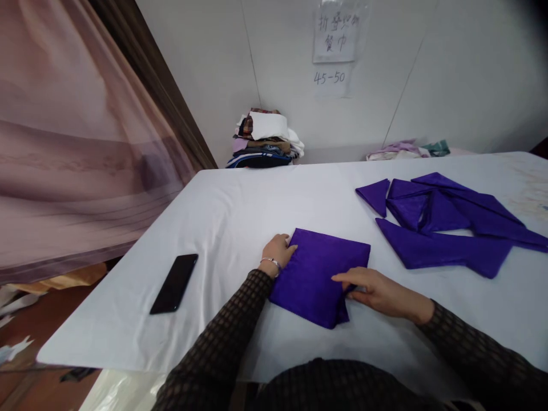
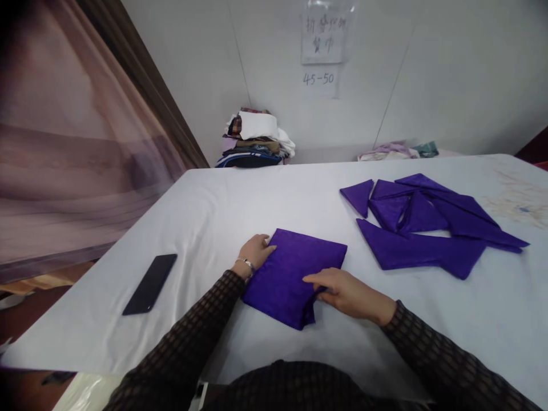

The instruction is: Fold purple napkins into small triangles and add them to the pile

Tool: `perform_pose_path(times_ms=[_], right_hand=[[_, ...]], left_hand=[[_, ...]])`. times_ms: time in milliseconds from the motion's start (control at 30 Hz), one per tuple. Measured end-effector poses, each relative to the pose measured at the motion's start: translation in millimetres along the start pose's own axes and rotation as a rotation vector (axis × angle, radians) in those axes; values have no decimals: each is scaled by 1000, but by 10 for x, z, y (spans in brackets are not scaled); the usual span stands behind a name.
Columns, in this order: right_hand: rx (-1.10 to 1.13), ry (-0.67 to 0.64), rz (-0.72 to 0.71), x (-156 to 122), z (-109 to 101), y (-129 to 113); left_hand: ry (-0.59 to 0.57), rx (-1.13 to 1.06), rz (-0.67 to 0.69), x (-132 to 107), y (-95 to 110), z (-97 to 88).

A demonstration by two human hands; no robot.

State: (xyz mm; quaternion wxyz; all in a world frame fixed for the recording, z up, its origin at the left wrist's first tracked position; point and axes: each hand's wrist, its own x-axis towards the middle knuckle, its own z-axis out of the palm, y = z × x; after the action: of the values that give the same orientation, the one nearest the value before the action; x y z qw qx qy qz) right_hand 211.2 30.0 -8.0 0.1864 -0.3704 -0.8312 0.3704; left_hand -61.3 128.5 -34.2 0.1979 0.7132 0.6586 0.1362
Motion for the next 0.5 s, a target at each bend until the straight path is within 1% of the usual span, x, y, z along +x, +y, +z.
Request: perform_pose_path(times_ms=[67, 100, 133, 233, 300, 367, 400, 433, 500], right_hand=[[-79, 20, -44, -52, 15, 18], [-123, 42, -71, -43, 12, 31], [-166, 67, -103, -11, 4, 47], [-301, 123, -210, 190, -24, 133], [-386, 127, -240, 344, -22, 217], [-436, 107, -216, 450, 1, 299], [-443, 97, -195, 476, 16, 329], [-439, 99, -173, 485, 30, 348], [-420, 147, -140, 470, 55, 340]], left_hand=[[-38, 49, -22, 86, 42, 6], [-34, 56, -41, 133, 41, -18], [-7, 55, -60, 181, 20, -58], [123, 40, -127, 304, -150, -221], [159, 30, -185, 317, -313, -301], [168, 16, -221, 242, -462, -326], [189, 4, -216, 172, -519, -316], [222, -8, -188, 87, -560, -293], [308, -18, -70, -104, -586, -219]])
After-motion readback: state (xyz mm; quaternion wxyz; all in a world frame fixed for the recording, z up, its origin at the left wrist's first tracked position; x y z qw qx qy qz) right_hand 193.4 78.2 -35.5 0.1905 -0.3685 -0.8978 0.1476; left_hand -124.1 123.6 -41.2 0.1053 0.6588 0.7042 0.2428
